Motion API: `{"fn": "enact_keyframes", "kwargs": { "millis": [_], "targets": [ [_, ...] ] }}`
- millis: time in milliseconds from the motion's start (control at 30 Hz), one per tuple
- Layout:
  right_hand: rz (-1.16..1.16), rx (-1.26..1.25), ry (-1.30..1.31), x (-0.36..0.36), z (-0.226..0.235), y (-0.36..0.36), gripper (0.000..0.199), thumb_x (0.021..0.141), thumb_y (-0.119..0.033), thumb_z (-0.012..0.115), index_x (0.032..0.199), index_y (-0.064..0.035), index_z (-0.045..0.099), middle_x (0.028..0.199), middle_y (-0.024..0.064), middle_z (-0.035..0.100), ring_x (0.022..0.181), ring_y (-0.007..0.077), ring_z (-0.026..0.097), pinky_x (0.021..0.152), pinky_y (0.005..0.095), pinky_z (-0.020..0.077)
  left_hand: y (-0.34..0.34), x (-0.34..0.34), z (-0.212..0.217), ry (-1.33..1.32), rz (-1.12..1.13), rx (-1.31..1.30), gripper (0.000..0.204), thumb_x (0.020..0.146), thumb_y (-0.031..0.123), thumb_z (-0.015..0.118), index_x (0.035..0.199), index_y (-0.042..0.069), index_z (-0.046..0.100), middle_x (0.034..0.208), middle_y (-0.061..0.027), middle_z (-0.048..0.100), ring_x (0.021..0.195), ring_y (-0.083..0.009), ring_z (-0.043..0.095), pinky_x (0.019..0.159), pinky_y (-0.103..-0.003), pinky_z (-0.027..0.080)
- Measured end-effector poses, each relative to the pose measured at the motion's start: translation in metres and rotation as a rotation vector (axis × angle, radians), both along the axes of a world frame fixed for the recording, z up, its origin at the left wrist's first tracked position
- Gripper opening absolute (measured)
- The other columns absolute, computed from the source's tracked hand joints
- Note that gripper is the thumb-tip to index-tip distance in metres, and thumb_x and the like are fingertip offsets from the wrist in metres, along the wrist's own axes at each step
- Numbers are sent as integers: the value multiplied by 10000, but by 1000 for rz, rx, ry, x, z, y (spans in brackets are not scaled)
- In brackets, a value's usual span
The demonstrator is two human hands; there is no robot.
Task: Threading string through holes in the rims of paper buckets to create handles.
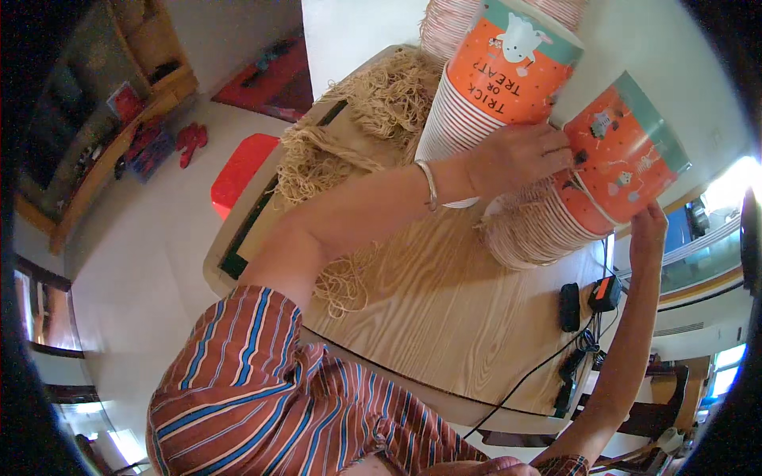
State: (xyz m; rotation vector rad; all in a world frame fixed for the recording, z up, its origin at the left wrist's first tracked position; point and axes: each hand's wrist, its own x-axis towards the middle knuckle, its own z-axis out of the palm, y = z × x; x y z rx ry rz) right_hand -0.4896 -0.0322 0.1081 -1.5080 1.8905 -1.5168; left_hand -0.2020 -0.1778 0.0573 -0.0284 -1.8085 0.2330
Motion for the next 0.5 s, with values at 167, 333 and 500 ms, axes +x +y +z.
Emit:
{"fn": "enact_keyframes", "kwargs": {
  "millis": [167, 333, 500],
  "targets": [
    [-6, 20, 44, 8, 3, -3, 305, 910, -131, 565, 1171, 23, 604, 1058, 43, 650, 943, 94, 580, 838, 243, 451, -4, 0, -1, 5, -42, -73, 160, 740, 100, 586, 897, 82, 557, 876, -46, 547, 798, -197, 598, 678, -298, 534],
    [19, 46, 81, -2, 7, -5, 303, 888, -114, 595, 1158, 20, 619, 1068, 47, 653, 941, 100, 582, 847, 258, 457, 5, 2, 0, -25, 37, -64, 165, 739, 105, 597, 901, 87, 564, 879, -42, 558, 792, -191, 596, 674, -293, 534],
    [-2, 13, -21, 3, 2, -6, 298, 887, -115, 600, 1153, 18, 624, 1066, 49, 655, 945, 103, 585, 848, 257, 456, 0, -1, -1, 19, 26, -80, 161, 752, 119, 586, 910, 91, 570, 899, -46, 562, 795, -192, 596, 675, -296, 532]
  ]
}}
